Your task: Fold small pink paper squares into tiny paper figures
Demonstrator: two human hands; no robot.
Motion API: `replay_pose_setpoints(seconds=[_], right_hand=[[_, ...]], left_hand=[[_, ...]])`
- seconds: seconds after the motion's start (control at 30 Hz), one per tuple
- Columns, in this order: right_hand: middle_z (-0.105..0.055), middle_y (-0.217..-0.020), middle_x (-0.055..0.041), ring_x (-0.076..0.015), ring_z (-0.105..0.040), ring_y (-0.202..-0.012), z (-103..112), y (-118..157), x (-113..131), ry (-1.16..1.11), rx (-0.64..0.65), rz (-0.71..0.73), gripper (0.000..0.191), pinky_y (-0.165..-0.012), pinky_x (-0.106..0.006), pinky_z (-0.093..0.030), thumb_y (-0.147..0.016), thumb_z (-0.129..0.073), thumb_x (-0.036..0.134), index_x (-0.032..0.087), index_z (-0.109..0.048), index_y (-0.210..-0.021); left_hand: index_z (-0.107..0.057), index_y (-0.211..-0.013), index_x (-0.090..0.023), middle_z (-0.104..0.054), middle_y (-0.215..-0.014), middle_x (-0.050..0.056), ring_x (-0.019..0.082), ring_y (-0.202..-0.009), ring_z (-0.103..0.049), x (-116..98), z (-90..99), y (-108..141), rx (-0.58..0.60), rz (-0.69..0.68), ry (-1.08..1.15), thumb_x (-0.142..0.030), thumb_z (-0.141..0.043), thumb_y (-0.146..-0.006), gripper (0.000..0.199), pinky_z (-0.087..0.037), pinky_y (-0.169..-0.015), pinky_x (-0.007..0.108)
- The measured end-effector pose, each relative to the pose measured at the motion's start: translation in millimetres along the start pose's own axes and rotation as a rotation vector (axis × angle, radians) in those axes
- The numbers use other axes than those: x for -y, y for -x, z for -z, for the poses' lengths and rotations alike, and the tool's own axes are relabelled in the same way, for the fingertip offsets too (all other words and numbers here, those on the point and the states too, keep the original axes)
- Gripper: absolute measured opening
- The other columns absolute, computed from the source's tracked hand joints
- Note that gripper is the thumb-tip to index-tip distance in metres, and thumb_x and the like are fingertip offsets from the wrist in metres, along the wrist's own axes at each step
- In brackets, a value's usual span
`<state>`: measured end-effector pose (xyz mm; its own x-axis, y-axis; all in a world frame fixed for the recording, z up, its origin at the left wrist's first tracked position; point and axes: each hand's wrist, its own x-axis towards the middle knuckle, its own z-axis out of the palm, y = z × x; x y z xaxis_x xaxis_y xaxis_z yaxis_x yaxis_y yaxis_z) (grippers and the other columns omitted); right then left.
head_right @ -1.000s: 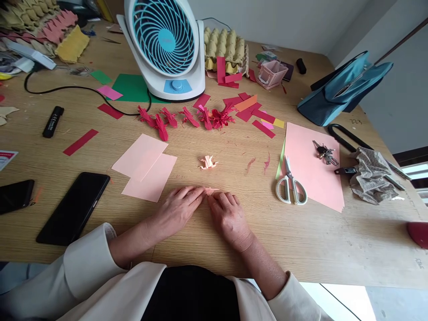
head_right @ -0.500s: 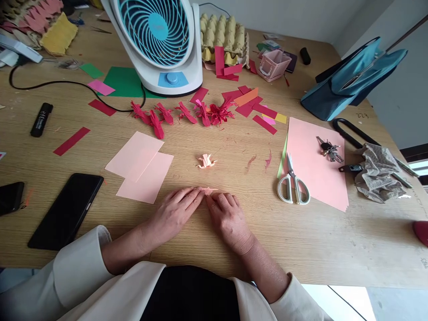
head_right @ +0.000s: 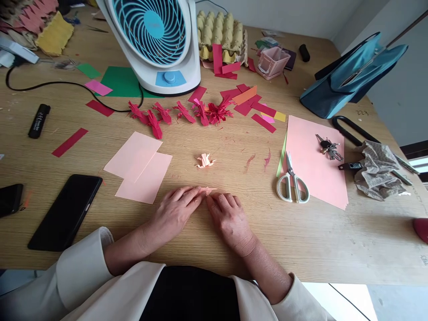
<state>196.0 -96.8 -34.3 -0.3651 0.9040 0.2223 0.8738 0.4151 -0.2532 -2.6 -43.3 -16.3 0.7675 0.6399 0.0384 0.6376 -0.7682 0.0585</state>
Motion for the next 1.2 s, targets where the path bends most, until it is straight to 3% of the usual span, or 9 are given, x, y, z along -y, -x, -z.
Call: replay_pose_setpoints(seconds=[0.33, 0.43, 0.53, 0.7, 0.83, 1.0, 1.07, 1.2], right_hand=[[-0.063, -0.117, -0.0114, -0.0252, -0.057, -0.100, 9.5, 21.4, -0.8, -0.014, -0.029, -0.019, 0.029, -0.085, -0.041, -0.050, -0.095, -0.051, 0.015, 0.019, -0.062, -0.122], [-0.064, -0.111, -0.0107, -0.0238, -0.058, -0.097, 11.0, 25.9, -0.5, -0.061, -0.087, -0.075, 0.022, -0.084, -0.039, -0.051, -0.096, -0.051, 0.015, 0.019, -0.065, -0.112], [-0.064, -0.107, -0.0106, -0.0229, -0.059, -0.093, 11.6, 26.8, -1.3, -0.087, -0.133, -0.126, 0.020, -0.082, -0.039, -0.051, -0.096, -0.050, 0.016, 0.019, -0.065, -0.108], [-0.064, -0.103, -0.0107, -0.0223, -0.060, -0.091, 12.2, 24.3, -4.5, -0.124, -0.161, -0.184, 0.019, -0.081, -0.038, -0.051, -0.096, -0.049, 0.016, 0.017, -0.066, -0.105], [-0.064, -0.101, -0.0099, -0.0212, -0.061, -0.090, 16.3, 18.5, -5.0, -0.248, -0.180, -0.229, 0.019, -0.080, -0.036, -0.052, -0.096, -0.048, 0.017, 0.018, -0.066, -0.102], [-0.065, -0.099, -0.0074, -0.0161, -0.063, -0.079, 34.0, -8.9, -10.3, -0.531, -0.231, -0.334, 0.017, -0.072, -0.031, -0.053, -0.095, -0.052, 0.023, 0.020, -0.066, -0.103], [-0.066, -0.102, -0.0081, -0.0178, -0.064, -0.085, 40.5, -25.7, -13.4, -0.630, -0.261, -0.393, 0.016, -0.074, -0.031, -0.053, -0.092, -0.057, 0.030, 0.020, -0.064, -0.102], [-0.068, -0.098, -0.0079, -0.0186, -0.064, -0.086, 36.9, -54.5, -12.9, -0.901, -0.186, -0.489, 0.031, -0.071, -0.030, -0.051, -0.087, -0.063, 0.045, 0.019, -0.062, -0.104]], left_hand=[[-0.044, -0.143, -0.029, -0.060, -0.130, 0.005, 0.021, -0.113, -0.053, 3.8, 1.2, -5.9, -0.086, 0.025, 0.211, -0.016, -0.046, -0.096, 0.049, -0.044, -0.096, 0.036], [-0.057, -0.130, -0.028, -0.062, -0.122, 0.005, 0.020, -0.109, -0.055, 5.9, 2.8, -13.7, -0.132, 0.027, 0.280, -0.020, -0.043, -0.099, 0.035, -0.044, -0.093, 0.036], [-0.067, -0.103, -0.021, -0.064, -0.108, 0.006, 0.021, -0.098, -0.057, 6.6, 3.6, -24.0, -0.158, 0.040, 0.307, -0.025, -0.044, -0.099, 0.024, -0.044, -0.087, 0.036], [-0.060, -0.086, -0.017, -0.062, -0.095, 0.007, 0.021, -0.086, -0.057, 7.6, 2.3, -34.4, -0.177, 0.164, 0.367, -0.027, -0.057, -0.093, 0.012, -0.044, -0.077, 0.033], [-0.057, -0.076, -0.018, -0.063, -0.087, 0.005, 0.020, -0.082, -0.058, 12.6, -3.3, -37.8, -0.184, 0.195, 0.496, -0.026, -0.062, -0.089, 0.017, -0.042, -0.073, 0.031], [-0.058, -0.074, -0.018, -0.063, -0.070, -0.001, 0.013, -0.062, -0.055, 22.4, -1.0, -48.5, -0.128, 0.291, 0.844, -0.025, -0.070, -0.080, 0.015, -0.038, -0.058, 0.025], [-0.061, -0.081, -0.018, -0.064, -0.073, -0.001, 0.011, -0.061, -0.054, 24.6, 3.8, -52.4, -0.184, 0.312, 1.036, -0.029, -0.071, -0.079, 0.015, -0.039, -0.058, 0.023], [-0.058, -0.093, -0.017, -0.063, -0.076, 0.000, 0.009, -0.058, -0.052, 22.8, 6.8, -54.9, -0.291, 0.369, 1.446, -0.038, -0.074, -0.077, 0.032, -0.040, -0.053, 0.021]])
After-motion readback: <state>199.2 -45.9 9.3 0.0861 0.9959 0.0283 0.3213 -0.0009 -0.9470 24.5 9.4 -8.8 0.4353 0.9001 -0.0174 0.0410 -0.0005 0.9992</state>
